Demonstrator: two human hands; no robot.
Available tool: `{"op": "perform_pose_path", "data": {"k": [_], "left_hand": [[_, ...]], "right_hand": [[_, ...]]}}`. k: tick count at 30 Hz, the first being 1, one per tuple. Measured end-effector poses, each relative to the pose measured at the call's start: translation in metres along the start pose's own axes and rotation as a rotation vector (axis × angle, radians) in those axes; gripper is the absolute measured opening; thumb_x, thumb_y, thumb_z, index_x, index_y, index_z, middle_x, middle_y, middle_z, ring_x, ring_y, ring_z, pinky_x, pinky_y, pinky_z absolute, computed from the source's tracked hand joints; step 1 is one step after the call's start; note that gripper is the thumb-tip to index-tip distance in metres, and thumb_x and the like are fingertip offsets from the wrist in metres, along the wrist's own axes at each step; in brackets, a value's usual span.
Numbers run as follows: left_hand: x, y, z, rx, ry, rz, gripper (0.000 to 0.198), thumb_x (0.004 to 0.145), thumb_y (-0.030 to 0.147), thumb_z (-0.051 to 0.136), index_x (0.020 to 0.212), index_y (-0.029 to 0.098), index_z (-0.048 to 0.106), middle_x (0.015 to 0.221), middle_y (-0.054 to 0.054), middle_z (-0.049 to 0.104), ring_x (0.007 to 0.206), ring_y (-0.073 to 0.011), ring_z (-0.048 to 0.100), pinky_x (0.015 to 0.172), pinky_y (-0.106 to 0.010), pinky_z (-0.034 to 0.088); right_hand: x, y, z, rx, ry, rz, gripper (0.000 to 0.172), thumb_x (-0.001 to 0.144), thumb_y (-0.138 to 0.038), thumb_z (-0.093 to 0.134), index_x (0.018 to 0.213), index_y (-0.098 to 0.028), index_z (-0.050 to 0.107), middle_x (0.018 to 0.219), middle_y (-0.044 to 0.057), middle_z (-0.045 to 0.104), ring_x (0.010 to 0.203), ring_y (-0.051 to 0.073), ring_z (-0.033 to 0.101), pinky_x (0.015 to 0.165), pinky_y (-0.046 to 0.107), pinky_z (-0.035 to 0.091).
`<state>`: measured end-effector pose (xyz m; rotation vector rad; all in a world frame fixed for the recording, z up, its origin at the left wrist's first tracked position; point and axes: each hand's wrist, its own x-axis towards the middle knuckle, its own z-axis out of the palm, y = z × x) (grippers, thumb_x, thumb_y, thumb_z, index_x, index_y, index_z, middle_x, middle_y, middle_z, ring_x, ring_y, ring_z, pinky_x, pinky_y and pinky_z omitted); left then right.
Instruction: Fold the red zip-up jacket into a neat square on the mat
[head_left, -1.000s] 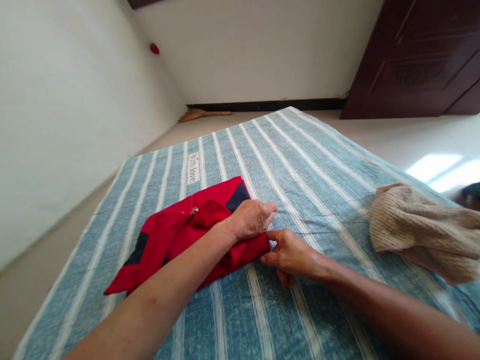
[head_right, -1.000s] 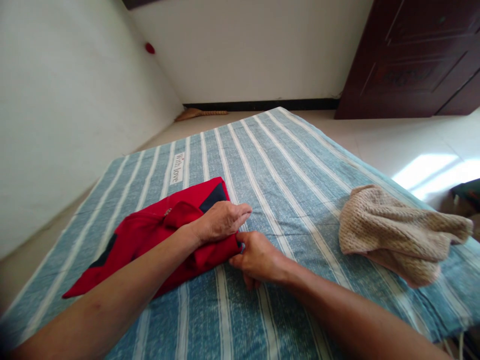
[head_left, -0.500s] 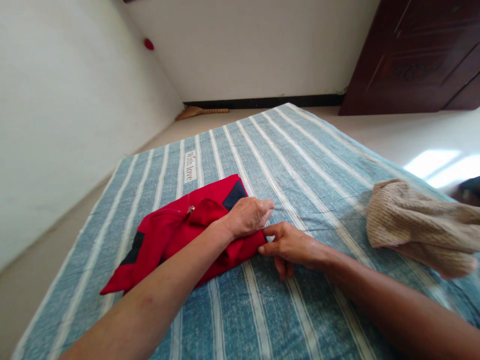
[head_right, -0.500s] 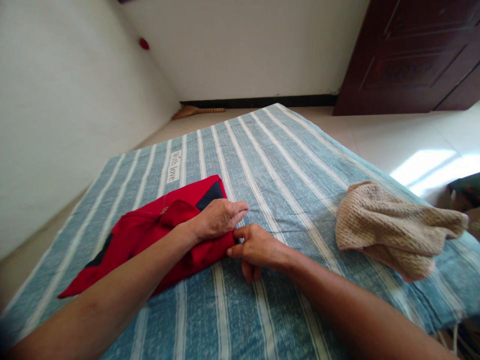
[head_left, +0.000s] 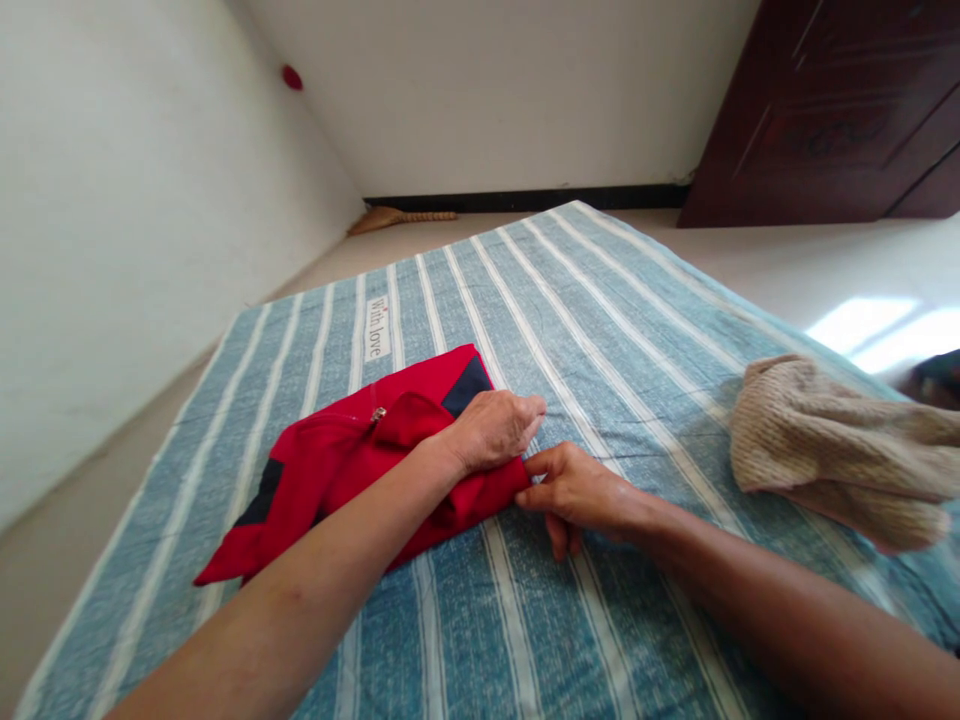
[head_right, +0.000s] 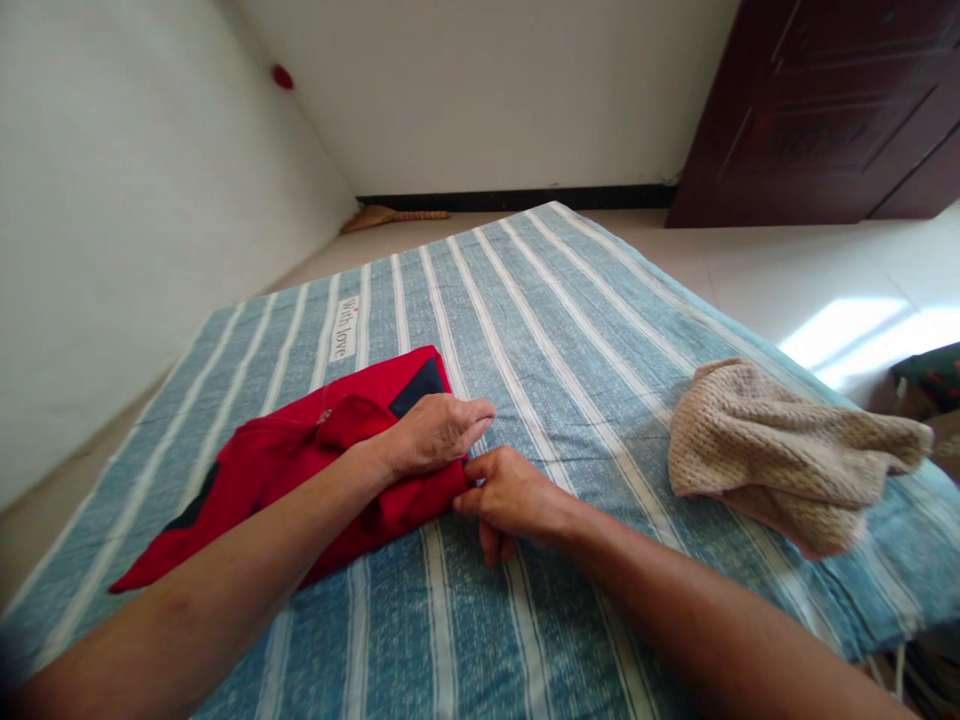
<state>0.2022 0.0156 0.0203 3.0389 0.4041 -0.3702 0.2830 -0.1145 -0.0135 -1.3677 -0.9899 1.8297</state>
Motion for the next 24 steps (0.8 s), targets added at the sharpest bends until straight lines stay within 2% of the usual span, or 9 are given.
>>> {"op": "perform_pose_path", "data": {"k": [10,15,19,24], "left_hand": [[0.001,0.004,0.005,0.043,-0.02,-0.008,0.023,0.093,0.023,0.041,0.094,0.016,0.063,0.068,-0.007,0.065,0.064,-0.0214,0.064,0.057,-0.028,0.043],[0.0,0.005,0.011,0.034,0.038,0.002,0.021,0.092,0.02,0.043,0.094,0.014,0.062,0.064,-0.007,0.063,0.062,-0.0216,0.062,0.057,-0.029,0.045],[-0.009,0.007,0.008,-0.004,0.178,0.045,0.019,0.093,0.019,0.043,0.091,0.014,0.061,0.076,-0.008,0.065,0.076,-0.022,0.062,0.071,-0.034,0.05],[-0.04,0.01,0.007,-0.195,0.555,-0.015,0.018,0.094,0.021,0.044,0.098,0.013,0.06,0.097,-0.011,0.065,0.1,-0.0221,0.059,0.09,-0.039,0.049]], "right_hand": [[-0.006,-0.003,0.004,-0.043,0.016,0.033,0.013,0.09,-0.019,0.04,0.092,-0.016,0.052,0.034,-0.005,0.052,0.029,0.012,0.048,0.032,0.017,0.039],[-0.004,-0.001,0.006,-0.035,0.039,0.042,0.017,0.094,-0.027,0.036,0.089,-0.017,0.049,0.035,-0.004,0.052,0.027,0.012,0.046,0.03,0.017,0.037],[-0.003,0.001,0.009,0.007,0.062,0.06,0.023,0.095,-0.032,0.033,0.088,-0.017,0.05,0.035,-0.003,0.053,0.029,0.013,0.05,0.03,0.018,0.038],[0.0,0.003,0.012,0.011,0.138,0.08,0.029,0.096,-0.035,0.031,0.084,-0.017,0.05,0.035,-0.002,0.053,0.03,0.013,0.051,0.03,0.017,0.035]]}}
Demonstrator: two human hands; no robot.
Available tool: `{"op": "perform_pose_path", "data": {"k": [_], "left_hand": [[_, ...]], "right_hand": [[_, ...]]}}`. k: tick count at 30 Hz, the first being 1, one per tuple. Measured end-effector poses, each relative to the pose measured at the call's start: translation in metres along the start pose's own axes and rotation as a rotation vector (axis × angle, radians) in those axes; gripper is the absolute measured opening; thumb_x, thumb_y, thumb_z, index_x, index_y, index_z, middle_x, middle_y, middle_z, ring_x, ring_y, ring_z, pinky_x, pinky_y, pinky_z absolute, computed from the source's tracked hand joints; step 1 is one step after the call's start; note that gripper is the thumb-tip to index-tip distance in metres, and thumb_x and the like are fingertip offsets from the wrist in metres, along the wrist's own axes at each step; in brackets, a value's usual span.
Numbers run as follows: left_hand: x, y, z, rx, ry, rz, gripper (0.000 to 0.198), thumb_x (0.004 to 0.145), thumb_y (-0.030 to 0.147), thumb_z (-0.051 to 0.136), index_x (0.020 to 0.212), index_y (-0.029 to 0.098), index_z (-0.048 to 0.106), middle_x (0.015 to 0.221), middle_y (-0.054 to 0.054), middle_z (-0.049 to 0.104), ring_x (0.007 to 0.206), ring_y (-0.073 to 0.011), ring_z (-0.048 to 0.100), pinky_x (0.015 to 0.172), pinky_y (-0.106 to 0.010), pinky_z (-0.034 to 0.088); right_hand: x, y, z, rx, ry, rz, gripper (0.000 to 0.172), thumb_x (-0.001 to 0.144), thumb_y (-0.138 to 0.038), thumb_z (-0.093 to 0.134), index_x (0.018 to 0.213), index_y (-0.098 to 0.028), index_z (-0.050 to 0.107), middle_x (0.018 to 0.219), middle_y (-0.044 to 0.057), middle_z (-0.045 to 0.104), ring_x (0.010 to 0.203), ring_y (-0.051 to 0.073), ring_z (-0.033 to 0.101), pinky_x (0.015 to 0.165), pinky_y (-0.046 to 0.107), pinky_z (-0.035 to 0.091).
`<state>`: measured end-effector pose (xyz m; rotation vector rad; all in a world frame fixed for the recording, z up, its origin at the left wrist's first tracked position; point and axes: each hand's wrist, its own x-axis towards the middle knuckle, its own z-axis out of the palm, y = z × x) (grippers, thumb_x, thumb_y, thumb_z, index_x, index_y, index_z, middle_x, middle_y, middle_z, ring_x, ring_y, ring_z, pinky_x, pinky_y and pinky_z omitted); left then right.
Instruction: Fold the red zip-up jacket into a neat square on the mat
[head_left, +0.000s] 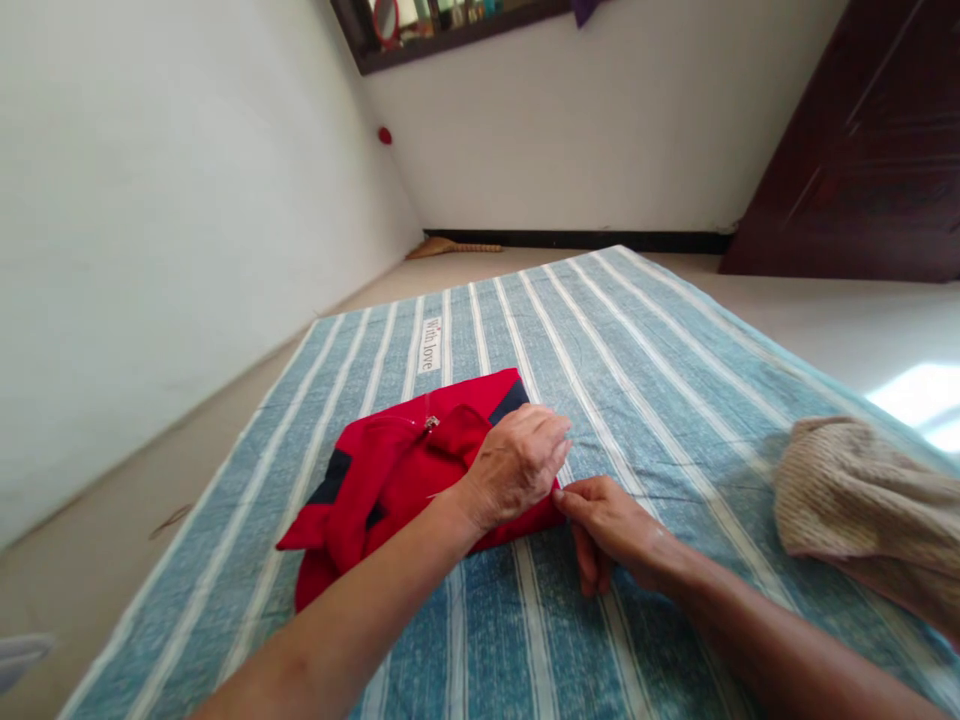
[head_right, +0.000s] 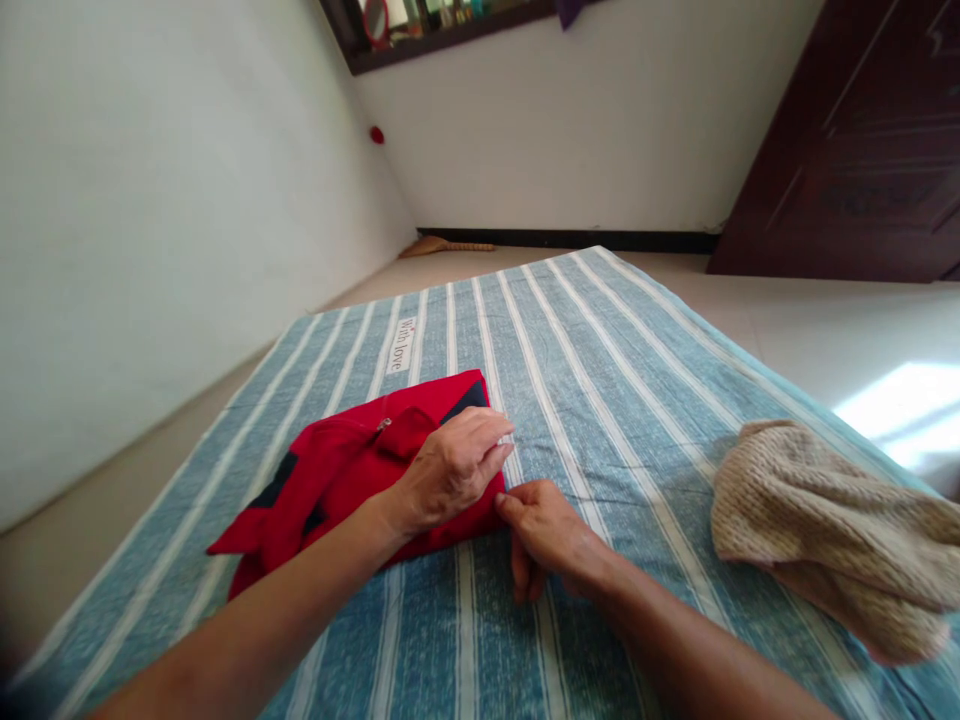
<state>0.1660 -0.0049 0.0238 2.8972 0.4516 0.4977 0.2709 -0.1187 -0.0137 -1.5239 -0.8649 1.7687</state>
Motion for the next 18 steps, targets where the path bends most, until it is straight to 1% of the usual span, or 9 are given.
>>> {"op": "perform_pose_path", "data": {"k": [1,3,7,10,13,15,18], "left_hand": [[-0.008,0.001,-0.002,-0.003,0.047,-0.029,0.017,0.094,0.02,0.045,0.099,0.014,0.06,0.1,-0.011,0.065,0.105,-0.023,0.057,0.094,-0.04,0.048],[-0.023,0.003,-0.002,0.018,0.091,-0.095,0.018,0.092,0.019,0.047,0.103,0.014,0.059,0.109,-0.013,0.064,0.113,-0.0249,0.055,0.099,-0.044,0.045],[-0.045,0.009,0.006,0.043,0.097,-0.198,0.029,0.089,0.018,0.052,0.116,0.012,0.055,0.123,-0.015,0.06,0.12,-0.028,0.052,0.103,-0.048,0.042],[-0.051,0.012,0.011,0.014,0.14,-0.209,0.03,0.089,0.018,0.051,0.118,0.01,0.054,0.124,-0.015,0.06,0.122,-0.0276,0.051,0.104,-0.047,0.041],[-0.056,0.016,0.011,-0.025,0.178,-0.195,0.028,0.091,0.019,0.049,0.117,0.011,0.055,0.122,-0.013,0.062,0.121,-0.0259,0.052,0.104,-0.045,0.042],[-0.06,0.019,0.011,-0.023,0.178,-0.191,0.03,0.09,0.019,0.05,0.118,0.012,0.054,0.123,-0.013,0.061,0.121,-0.0262,0.051,0.105,-0.047,0.04],[-0.068,0.025,0.01,0.01,0.164,-0.216,0.039,0.085,0.018,0.055,0.123,0.01,0.051,0.129,-0.015,0.057,0.125,-0.0284,0.047,0.107,-0.049,0.036]], "right_hand": [[0.0,0.0,0.001,0.003,0.006,0.0,0.029,0.096,-0.035,0.031,0.081,-0.018,0.049,0.035,-0.003,0.052,0.03,0.013,0.051,0.03,0.017,0.034],[0.001,0.001,0.002,0.014,0.007,0.002,0.03,0.095,-0.035,0.031,0.076,-0.019,0.047,0.034,-0.003,0.051,0.029,0.013,0.05,0.029,0.017,0.034],[0.002,0.003,0.002,0.026,-0.001,-0.014,0.03,0.093,-0.037,0.034,0.074,-0.018,0.047,0.034,-0.003,0.052,0.03,0.014,0.051,0.029,0.018,0.034],[0.002,0.006,0.001,0.038,0.008,-0.023,0.026,0.089,-0.04,0.039,0.076,-0.019,0.047,0.035,-0.003,0.051,0.03,0.014,0.052,0.029,0.018,0.034],[0.001,0.008,-0.001,0.046,0.038,-0.033,0.024,0.084,-0.043,0.047,0.082,-0.019,0.045,0.034,-0.005,0.051,0.031,0.015,0.052,0.029,0.019,0.033],[0.0,0.008,-0.001,0.031,0.066,-0.042,0.025,0.082,-0.044,0.05,0.084,-0.02,0.044,0.034,-0.005,0.051,0.032,0.015,0.052,0.029,0.018,0.032],[0.0,0.009,-0.001,-0.012,0.1,-0.043,0.029,0.08,-0.047,0.053,0.086,-0.02,0.043,0.034,-0.004,0.051,0.032,0.016,0.052,0.03,0.019,0.032]]}}
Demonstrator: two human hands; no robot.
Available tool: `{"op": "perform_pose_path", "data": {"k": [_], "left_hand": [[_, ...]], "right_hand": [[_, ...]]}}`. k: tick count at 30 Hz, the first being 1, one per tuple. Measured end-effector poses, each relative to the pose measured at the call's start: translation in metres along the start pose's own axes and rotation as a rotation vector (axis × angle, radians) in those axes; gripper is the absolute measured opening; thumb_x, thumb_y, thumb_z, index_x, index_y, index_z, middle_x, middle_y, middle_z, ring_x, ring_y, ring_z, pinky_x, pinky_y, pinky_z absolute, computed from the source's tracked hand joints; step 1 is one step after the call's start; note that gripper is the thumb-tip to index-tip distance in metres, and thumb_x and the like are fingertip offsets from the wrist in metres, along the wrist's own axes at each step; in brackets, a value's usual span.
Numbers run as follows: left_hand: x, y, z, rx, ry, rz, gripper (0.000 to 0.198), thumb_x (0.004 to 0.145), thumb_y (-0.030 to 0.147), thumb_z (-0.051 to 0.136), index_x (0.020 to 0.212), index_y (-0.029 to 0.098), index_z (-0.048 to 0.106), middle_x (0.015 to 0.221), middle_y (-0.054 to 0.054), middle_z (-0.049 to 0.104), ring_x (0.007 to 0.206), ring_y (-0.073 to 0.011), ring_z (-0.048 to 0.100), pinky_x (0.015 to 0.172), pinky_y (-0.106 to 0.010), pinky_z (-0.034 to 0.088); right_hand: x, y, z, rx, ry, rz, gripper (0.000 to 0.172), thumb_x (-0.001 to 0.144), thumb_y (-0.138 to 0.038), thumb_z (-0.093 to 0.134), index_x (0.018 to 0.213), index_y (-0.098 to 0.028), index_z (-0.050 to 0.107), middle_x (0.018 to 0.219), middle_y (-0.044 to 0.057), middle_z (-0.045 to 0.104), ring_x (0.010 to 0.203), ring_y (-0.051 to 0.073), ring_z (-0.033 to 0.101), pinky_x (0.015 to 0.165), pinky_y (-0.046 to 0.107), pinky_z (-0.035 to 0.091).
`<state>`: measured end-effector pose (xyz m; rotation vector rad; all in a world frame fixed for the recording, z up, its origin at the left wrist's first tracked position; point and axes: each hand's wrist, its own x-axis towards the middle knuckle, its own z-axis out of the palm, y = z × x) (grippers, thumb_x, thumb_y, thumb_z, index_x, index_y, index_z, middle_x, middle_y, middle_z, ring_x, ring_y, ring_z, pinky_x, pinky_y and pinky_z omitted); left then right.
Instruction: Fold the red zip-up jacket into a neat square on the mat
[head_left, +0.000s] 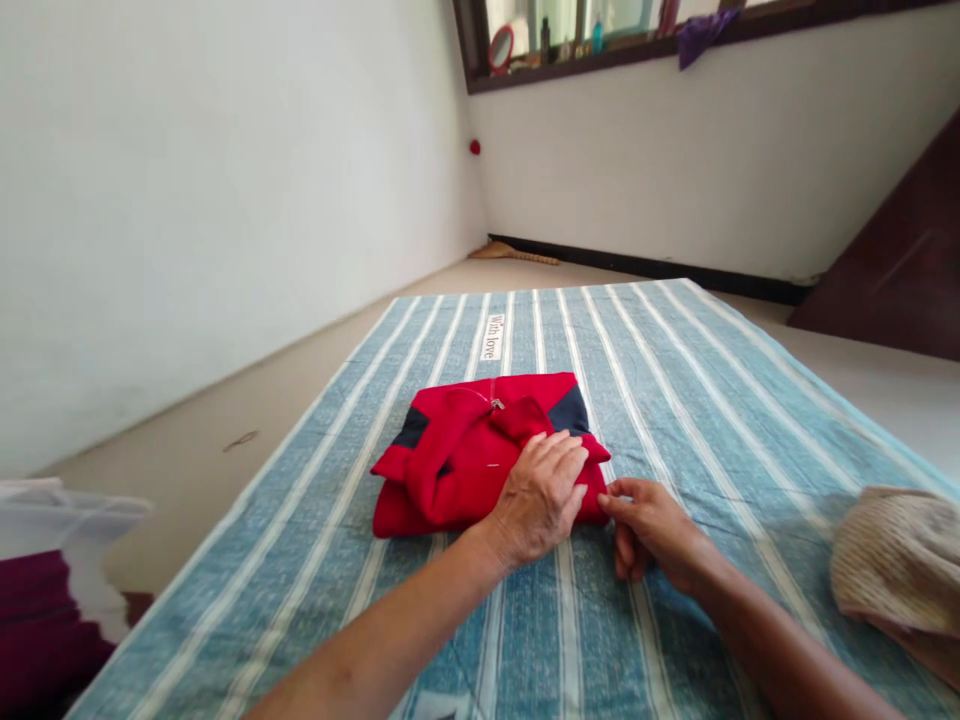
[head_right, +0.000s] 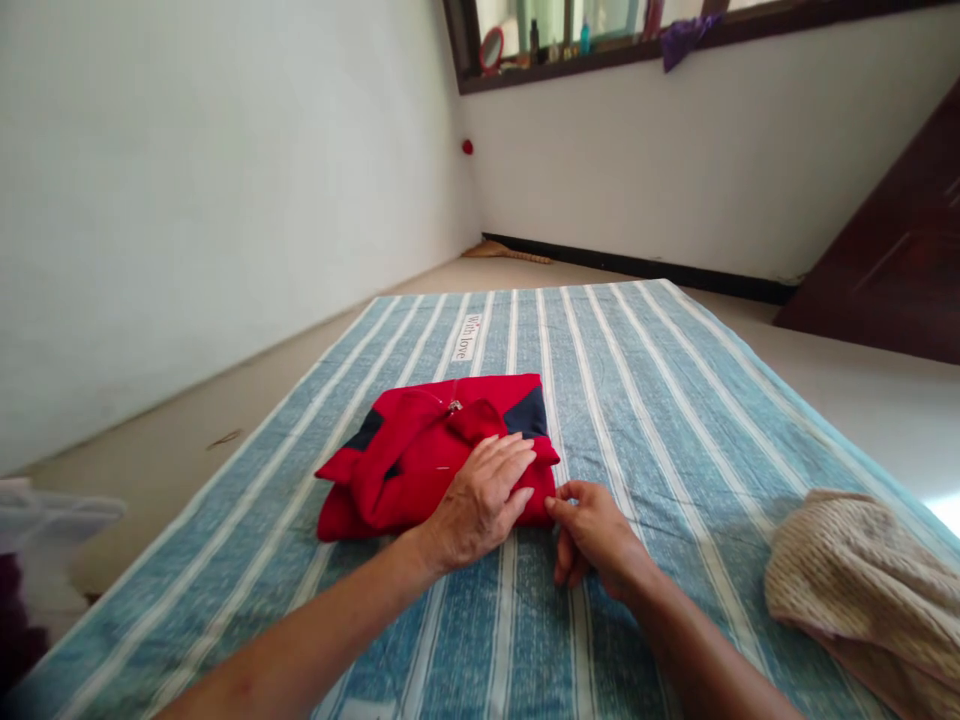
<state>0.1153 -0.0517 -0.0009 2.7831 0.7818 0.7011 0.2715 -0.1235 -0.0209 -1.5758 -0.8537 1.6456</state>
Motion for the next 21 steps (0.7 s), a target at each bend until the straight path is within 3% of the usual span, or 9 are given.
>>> {"op": "perform_pose_path", "data": {"k": [7,10,12,15,17,21], "left_hand": [[-0.033,0.015,-0.012,0.067,-0.014,-0.019,0.037,0.085,0.021,0.053,0.121,0.012,0.053,0.133,-0.015,0.054,0.13,-0.0289,0.043,0.108,-0.05,0.033],[-0.052,0.019,-0.017,0.108,0.002,-0.034,0.033,0.087,0.019,0.048,0.119,0.012,0.054,0.135,-0.014,0.053,0.132,-0.0277,0.04,0.106,-0.048,0.036],[-0.062,0.021,-0.02,0.128,0.026,-0.049,0.034,0.087,0.018,0.046,0.119,0.012,0.054,0.137,-0.014,0.051,0.133,-0.0268,0.039,0.106,-0.047,0.037],[-0.072,0.022,-0.026,0.156,0.085,-0.106,0.033,0.087,0.018,0.046,0.118,0.012,0.055,0.137,-0.014,0.051,0.132,-0.0266,0.041,0.107,-0.047,0.037],[-0.076,0.02,-0.031,0.187,0.12,-0.174,0.031,0.086,0.017,0.048,0.116,0.012,0.056,0.136,-0.014,0.052,0.13,-0.0275,0.043,0.108,-0.049,0.036],[-0.086,0.013,-0.036,0.29,0.162,-0.372,0.031,0.083,0.015,0.054,0.113,0.01,0.057,0.134,-0.019,0.053,0.128,-0.0328,0.044,0.105,-0.055,0.037]], "right_hand": [[0.002,0.003,-0.008,-0.279,0.188,-0.101,0.043,0.074,-0.054,0.058,0.096,-0.02,0.045,0.037,-0.005,0.053,0.033,0.016,0.049,0.034,0.023,0.034],[-0.001,0.003,-0.013,-0.55,0.293,-0.223,0.043,0.077,-0.054,0.053,0.102,-0.019,0.048,0.044,-0.003,0.056,0.041,0.019,0.055,0.042,0.028,0.04],[-0.004,0.002,-0.013,-0.825,0.436,-0.349,0.045,0.08,-0.05,0.052,0.11,-0.018,0.05,0.06,0.002,0.065,0.056,0.024,0.063,0.051,0.034,0.047],[-0.005,-0.001,-0.011,-1.175,0.587,-0.654,0.047,0.083,-0.039,0.048,0.125,-0.017,0.05,0.107,0.014,0.067,0.096,0.034,0.064,0.072,0.046,0.053],[-0.002,-0.001,-0.01,-1.308,0.564,-0.878,0.043,0.086,-0.029,0.043,0.125,-0.015,0.053,0.126,0.017,0.058,0.115,0.034,0.056,0.086,0.048,0.051],[0.007,0.003,-0.013,-1.433,0.444,-1.073,0.035,0.089,-0.021,0.04,0.115,-0.013,0.062,0.123,0.015,0.061,0.117,0.031,0.055,0.094,0.047,0.05]]}}
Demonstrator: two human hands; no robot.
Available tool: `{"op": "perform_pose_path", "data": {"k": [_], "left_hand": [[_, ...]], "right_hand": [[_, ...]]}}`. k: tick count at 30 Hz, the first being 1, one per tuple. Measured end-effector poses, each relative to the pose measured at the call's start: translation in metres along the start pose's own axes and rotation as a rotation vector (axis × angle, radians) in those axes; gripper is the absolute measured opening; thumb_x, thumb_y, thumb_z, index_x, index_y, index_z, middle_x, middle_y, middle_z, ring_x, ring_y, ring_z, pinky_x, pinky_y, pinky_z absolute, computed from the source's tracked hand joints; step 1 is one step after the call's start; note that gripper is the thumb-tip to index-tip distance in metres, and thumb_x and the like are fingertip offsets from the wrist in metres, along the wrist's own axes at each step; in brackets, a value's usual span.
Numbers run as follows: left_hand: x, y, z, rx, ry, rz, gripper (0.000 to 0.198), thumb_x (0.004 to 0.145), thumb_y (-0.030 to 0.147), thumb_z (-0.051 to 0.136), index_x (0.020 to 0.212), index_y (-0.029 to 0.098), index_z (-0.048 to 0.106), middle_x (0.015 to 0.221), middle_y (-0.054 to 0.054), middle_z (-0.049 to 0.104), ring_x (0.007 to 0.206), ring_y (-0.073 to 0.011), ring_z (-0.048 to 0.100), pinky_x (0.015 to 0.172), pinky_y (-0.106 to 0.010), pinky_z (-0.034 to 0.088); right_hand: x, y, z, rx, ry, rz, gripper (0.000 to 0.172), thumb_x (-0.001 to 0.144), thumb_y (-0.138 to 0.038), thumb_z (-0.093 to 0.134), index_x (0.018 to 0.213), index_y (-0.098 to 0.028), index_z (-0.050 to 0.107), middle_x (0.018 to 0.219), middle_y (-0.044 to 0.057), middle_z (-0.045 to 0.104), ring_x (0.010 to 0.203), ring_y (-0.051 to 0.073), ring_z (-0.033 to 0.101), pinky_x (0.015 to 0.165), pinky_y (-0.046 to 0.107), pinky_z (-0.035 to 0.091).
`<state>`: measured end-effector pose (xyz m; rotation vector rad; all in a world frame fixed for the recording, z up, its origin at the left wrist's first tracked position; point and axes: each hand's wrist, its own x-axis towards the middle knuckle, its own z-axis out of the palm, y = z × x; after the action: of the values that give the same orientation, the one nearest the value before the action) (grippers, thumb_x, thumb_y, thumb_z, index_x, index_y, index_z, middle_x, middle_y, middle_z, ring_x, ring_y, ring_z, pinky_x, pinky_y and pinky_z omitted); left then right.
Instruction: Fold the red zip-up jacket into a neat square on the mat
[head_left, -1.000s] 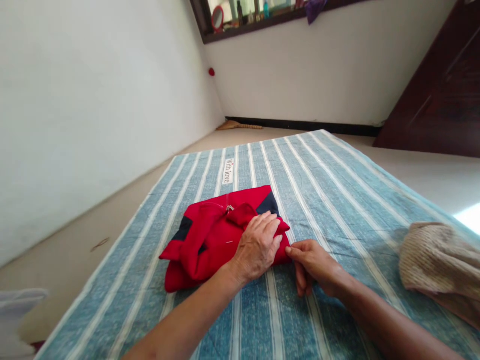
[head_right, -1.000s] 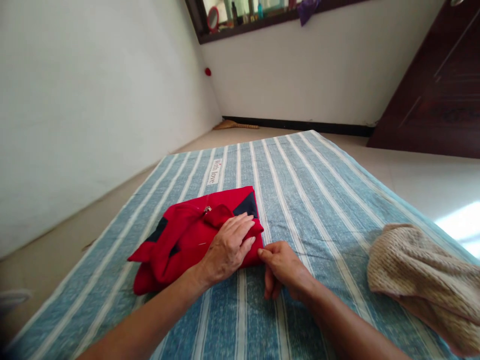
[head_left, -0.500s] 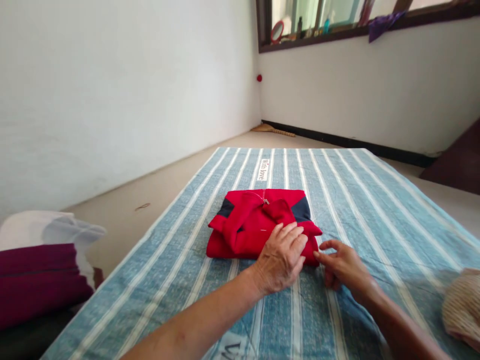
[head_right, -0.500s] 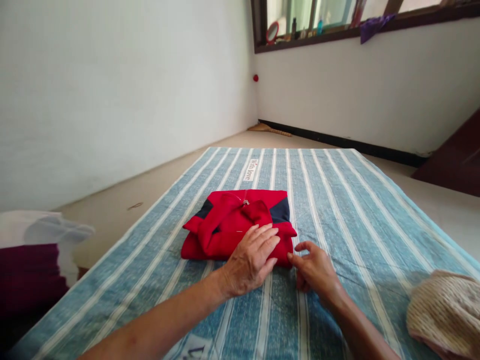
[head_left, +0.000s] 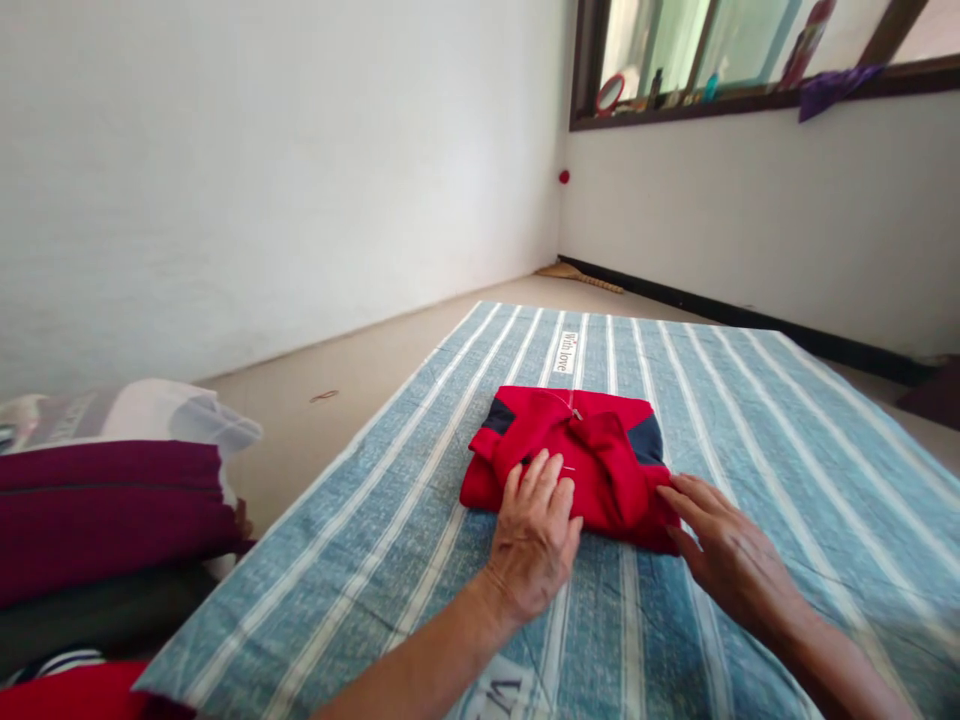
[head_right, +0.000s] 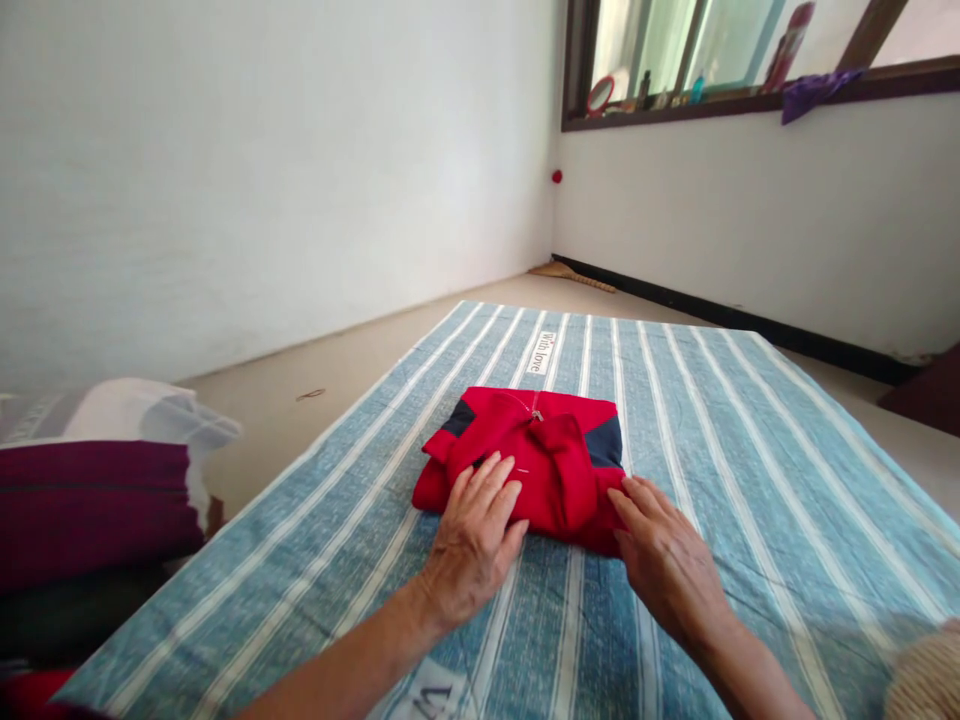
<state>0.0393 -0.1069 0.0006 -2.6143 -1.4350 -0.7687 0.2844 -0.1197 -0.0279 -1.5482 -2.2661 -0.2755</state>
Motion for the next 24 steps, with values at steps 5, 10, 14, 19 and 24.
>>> {"op": "perform_pose_path", "data": {"k": [5,10,14,19,24], "left_hand": [[-0.015,-0.008,0.009,0.039,0.01,-0.018,0.041,0.079,0.013,0.06,0.119,0.006,0.053,0.131,-0.023,0.053,0.125,-0.0365,0.047,0.099,-0.057,0.043],[-0.006,-0.02,-0.008,-0.162,0.272,0.105,0.022,0.086,0.009,0.05,0.107,0.011,0.057,0.119,-0.017,0.062,0.119,-0.0257,0.054,0.1,-0.042,0.047],[0.01,-0.05,-0.021,-0.067,0.386,-0.027,0.022,0.091,0.017,0.048,0.111,0.01,0.056,0.119,-0.019,0.062,0.118,-0.0267,0.055,0.101,-0.044,0.046],[-0.008,-0.078,0.003,0.141,0.123,-0.232,0.042,0.094,0.036,0.044,0.123,0.005,0.052,0.126,-0.024,0.057,0.119,-0.0362,0.053,0.096,-0.057,0.044],[-0.029,-0.083,0.023,0.078,0.113,-0.238,0.053,0.098,0.043,0.031,0.131,0.004,0.046,0.135,-0.023,0.05,0.128,-0.033,0.045,0.099,-0.053,0.043]], "right_hand": [[-0.003,0.001,0.003,0.008,-0.023,-0.04,0.034,0.092,-0.018,0.037,0.107,-0.013,0.067,0.115,0.013,0.066,0.105,0.027,0.063,0.087,0.041,0.056],[-0.001,-0.002,-0.001,0.013,-0.022,-0.021,0.034,0.091,-0.017,0.037,0.106,-0.013,0.067,0.114,0.015,0.066,0.101,0.026,0.065,0.083,0.039,0.057],[-0.002,-0.004,-0.002,0.026,-0.022,-0.004,0.034,0.091,-0.018,0.038,0.107,-0.013,0.067,0.116,0.015,0.065,0.102,0.026,0.065,0.083,0.038,0.057],[-0.004,-0.003,0.002,0.059,-0.003,0.032,0.034,0.091,-0.019,0.038,0.108,-0.013,0.067,0.116,0.015,0.065,0.103,0.025,0.065,0.084,0.038,0.057],[-0.005,0.0,0.003,0.118,0.001,0.069,0.034,0.091,-0.021,0.038,0.108,-0.015,0.067,0.117,0.013,0.065,0.102,0.024,0.066,0.081,0.036,0.058]]}}
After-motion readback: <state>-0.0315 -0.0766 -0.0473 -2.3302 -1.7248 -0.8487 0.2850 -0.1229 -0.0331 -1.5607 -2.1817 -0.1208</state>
